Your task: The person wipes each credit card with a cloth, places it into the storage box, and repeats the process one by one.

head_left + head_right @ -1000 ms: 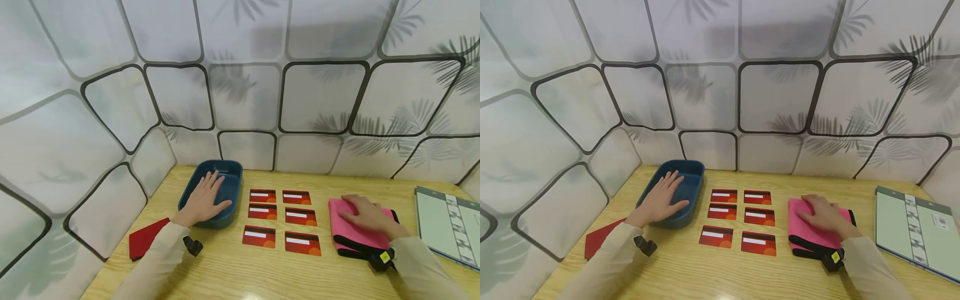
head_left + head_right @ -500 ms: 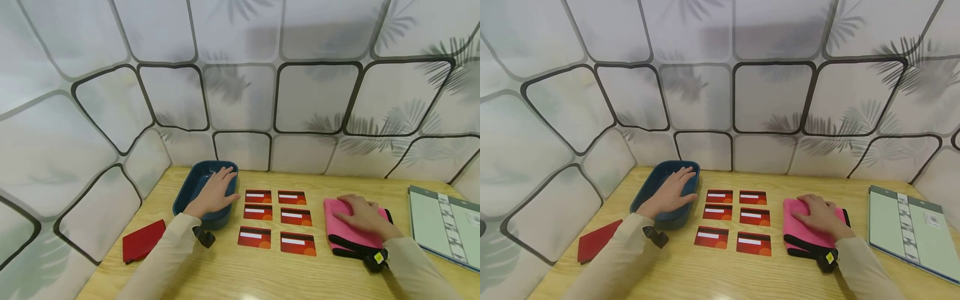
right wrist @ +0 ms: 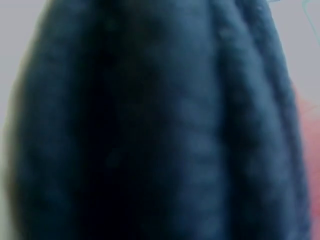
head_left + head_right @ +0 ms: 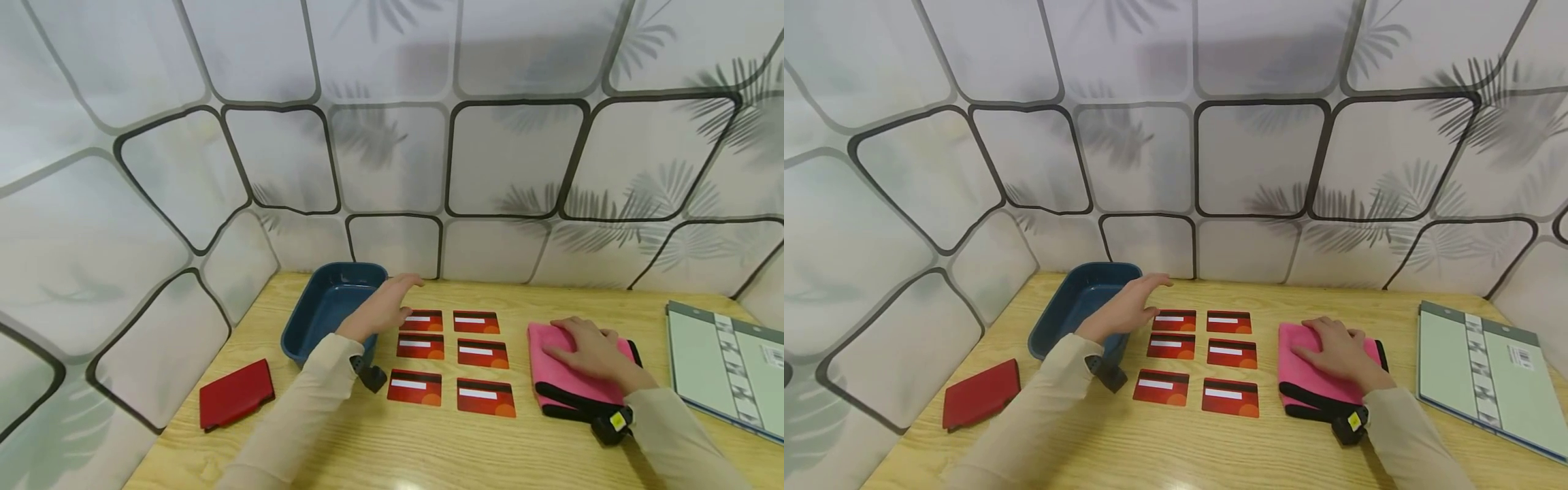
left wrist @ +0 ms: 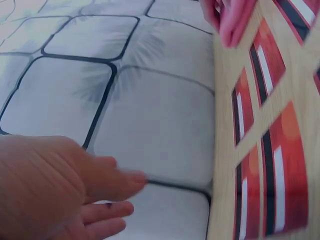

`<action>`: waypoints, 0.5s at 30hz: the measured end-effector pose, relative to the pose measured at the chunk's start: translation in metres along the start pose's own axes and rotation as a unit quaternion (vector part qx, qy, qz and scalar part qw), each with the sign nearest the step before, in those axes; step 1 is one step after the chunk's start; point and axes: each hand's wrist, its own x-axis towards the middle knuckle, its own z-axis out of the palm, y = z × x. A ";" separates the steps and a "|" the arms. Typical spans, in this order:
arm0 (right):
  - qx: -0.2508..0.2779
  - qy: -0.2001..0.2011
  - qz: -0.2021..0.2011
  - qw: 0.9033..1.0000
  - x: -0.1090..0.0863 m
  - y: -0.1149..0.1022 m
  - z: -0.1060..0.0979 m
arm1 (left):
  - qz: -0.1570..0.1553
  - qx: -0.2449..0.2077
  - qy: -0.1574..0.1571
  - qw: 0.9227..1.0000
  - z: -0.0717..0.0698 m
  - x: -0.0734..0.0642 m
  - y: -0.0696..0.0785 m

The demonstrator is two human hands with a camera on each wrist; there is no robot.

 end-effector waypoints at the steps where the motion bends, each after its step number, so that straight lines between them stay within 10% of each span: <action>1: 0.003 0.001 0.000 1.000 0.000 0.000 0.000 | 0.006 -0.010 0.009 1.000 0.002 0.001 0.002; 15: 0.051 0.027 0.014 0.998 0.000 -0.003 0.003 | 0.023 -0.082 0.041 0.996 0.058 0.003 0.005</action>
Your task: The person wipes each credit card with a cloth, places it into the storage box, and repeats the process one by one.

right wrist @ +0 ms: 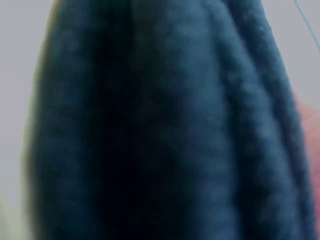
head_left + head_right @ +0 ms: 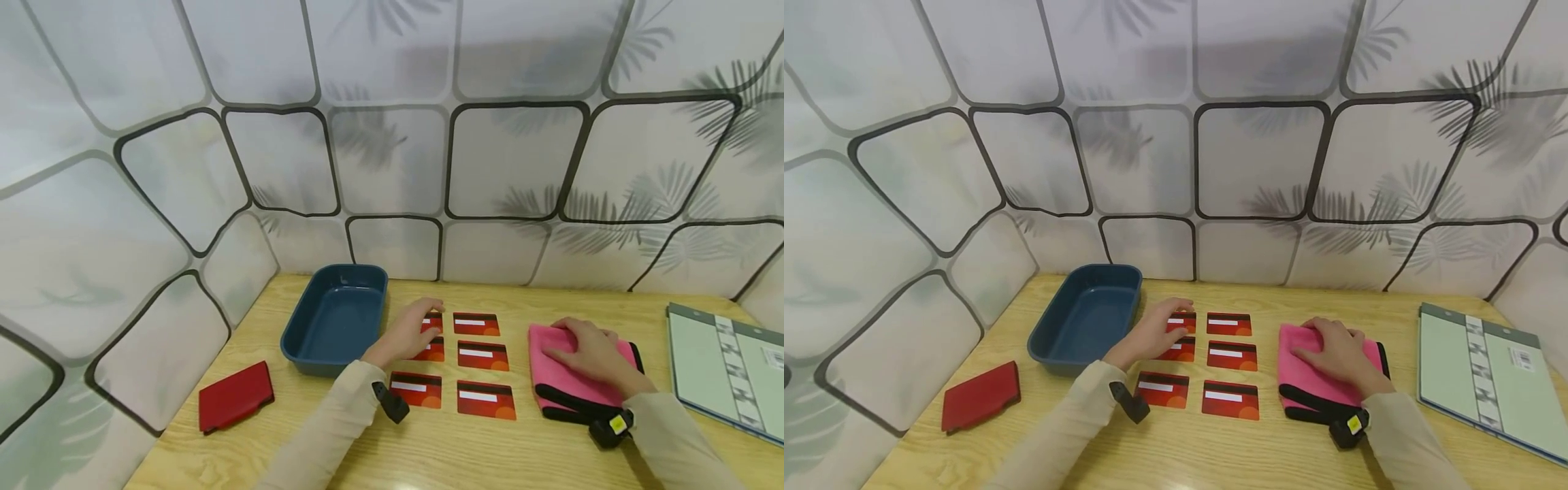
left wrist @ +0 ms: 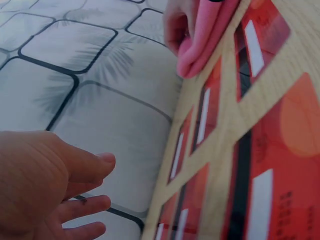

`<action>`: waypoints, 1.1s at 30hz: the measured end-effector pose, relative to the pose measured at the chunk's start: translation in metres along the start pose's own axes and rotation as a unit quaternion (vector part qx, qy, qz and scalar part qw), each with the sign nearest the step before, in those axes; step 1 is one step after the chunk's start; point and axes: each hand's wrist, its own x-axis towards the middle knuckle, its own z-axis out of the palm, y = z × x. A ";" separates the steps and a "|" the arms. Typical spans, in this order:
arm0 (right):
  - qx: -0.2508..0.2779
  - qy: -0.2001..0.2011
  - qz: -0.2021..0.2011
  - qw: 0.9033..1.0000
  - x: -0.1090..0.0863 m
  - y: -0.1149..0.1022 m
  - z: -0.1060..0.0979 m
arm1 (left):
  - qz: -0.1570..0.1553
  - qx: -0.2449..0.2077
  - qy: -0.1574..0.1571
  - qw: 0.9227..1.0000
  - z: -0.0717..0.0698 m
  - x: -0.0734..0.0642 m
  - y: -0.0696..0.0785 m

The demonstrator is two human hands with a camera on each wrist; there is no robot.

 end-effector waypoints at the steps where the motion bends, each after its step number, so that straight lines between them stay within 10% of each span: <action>1: 0.002 0.003 -0.002 1.000 0.000 0.000 0.000 | 0.001 0.002 0.001 1.000 0.003 0.000 -0.001; 12: -0.055 0.055 0.000 0.997 0.000 -0.006 0.002 | -0.058 0.053 -0.009 0.997 0.015 -0.003 -0.019; 21: -0.050 0.059 -0.006 0.997 0.002 -0.008 0.004 | -0.166 0.073 -0.018 0.983 0.016 0.000 -0.019; 33: -0.064 0.071 -0.009 0.995 -0.002 -0.006 0.001 | -0.173 0.039 0.037 0.984 0.030 0.006 -0.030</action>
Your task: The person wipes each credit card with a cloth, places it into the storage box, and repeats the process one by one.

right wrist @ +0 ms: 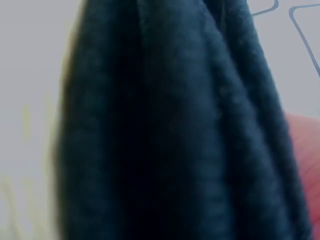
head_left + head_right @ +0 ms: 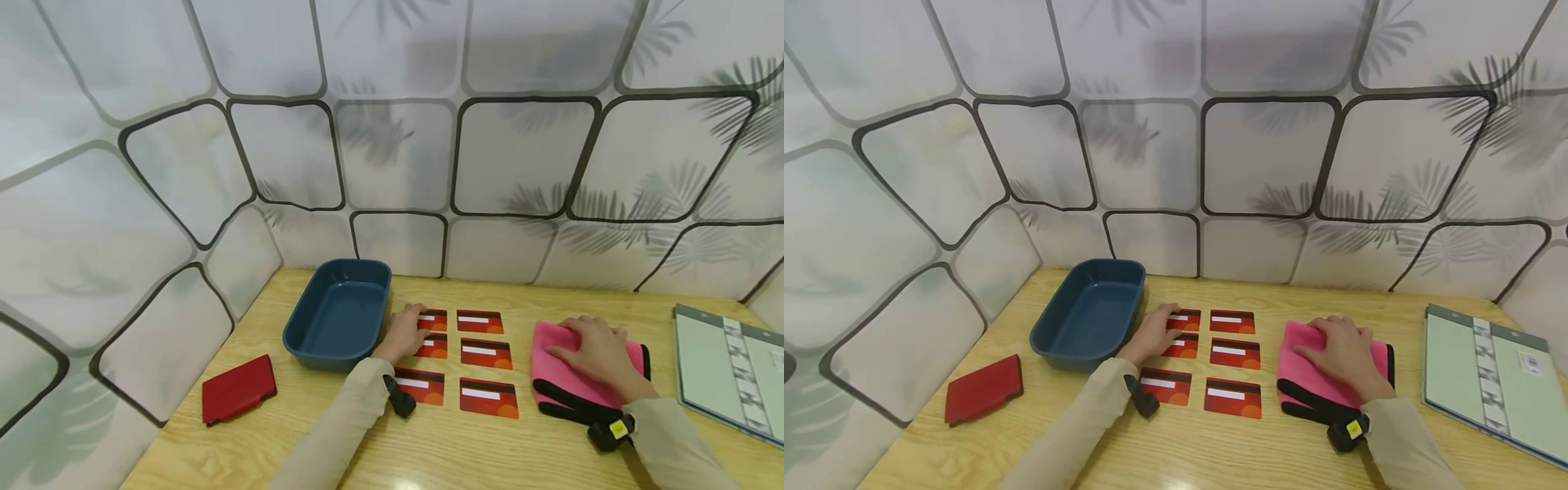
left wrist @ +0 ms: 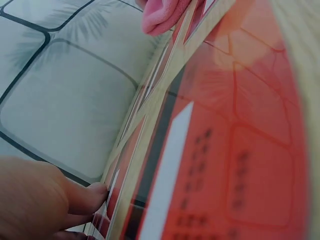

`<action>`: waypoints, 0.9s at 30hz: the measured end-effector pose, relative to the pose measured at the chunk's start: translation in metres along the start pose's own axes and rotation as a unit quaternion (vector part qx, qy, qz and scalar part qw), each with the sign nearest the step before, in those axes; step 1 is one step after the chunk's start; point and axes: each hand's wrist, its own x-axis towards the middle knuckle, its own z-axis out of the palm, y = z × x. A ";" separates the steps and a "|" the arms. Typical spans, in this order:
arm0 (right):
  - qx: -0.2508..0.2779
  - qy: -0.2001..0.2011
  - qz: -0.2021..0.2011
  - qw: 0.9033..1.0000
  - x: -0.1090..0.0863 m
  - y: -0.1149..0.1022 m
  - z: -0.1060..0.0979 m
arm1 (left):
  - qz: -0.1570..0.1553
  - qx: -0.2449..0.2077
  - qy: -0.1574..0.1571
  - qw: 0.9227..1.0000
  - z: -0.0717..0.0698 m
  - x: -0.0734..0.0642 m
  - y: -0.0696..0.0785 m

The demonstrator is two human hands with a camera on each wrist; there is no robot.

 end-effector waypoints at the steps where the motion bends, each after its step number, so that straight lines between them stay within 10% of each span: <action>1: 0.000 0.001 0.000 1.000 0.000 0.000 -0.001 | 0.001 0.001 0.000 1.000 0.001 0.001 0.000; 27: 0.009 0.025 -0.005 1.000 -0.005 -0.005 -0.001 | -0.032 0.043 -0.016 0.998 -0.007 0.016 0.003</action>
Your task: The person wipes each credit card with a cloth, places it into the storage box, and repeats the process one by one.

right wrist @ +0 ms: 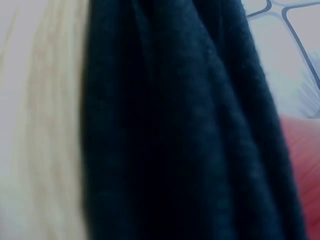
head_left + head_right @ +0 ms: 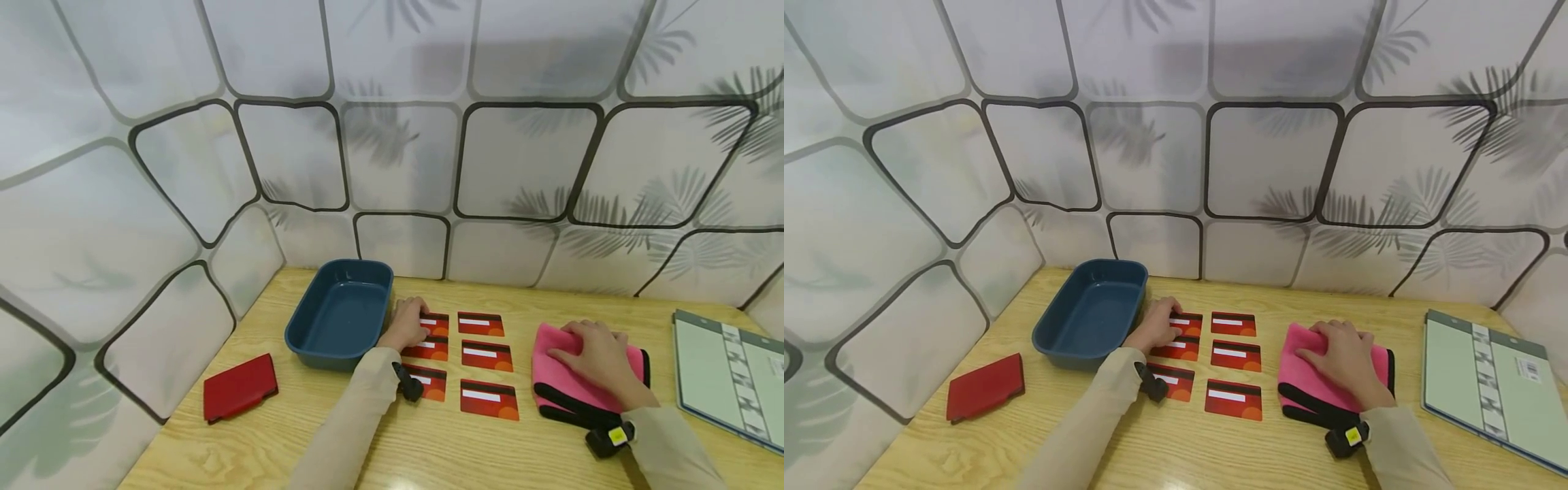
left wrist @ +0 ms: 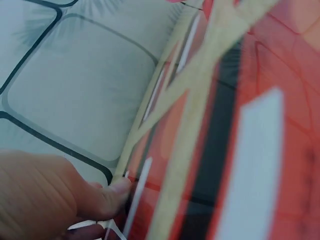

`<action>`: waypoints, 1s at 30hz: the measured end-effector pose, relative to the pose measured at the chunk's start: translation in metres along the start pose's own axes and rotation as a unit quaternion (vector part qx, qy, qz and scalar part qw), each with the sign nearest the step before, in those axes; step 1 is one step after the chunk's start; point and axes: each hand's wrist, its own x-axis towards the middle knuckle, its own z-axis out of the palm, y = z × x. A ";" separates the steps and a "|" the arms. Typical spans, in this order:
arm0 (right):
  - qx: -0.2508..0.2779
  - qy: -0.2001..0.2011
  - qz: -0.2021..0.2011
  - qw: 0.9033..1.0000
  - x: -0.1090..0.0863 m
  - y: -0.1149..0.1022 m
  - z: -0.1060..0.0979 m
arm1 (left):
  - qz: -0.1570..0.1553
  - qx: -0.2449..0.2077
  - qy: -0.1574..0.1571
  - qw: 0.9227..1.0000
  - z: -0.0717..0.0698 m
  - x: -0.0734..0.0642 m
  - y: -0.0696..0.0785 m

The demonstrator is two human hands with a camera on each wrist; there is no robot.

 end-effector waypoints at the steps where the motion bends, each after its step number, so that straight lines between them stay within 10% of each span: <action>1: 0.000 0.000 0.001 1.000 0.000 0.000 0.000 | -0.003 0.002 -0.001 1.000 0.000 0.001 0.001; 30: 0.024 0.007 0.008 1.000 0.000 0.004 0.005 | -0.032 -0.013 -0.034 0.999 -0.002 0.007 0.003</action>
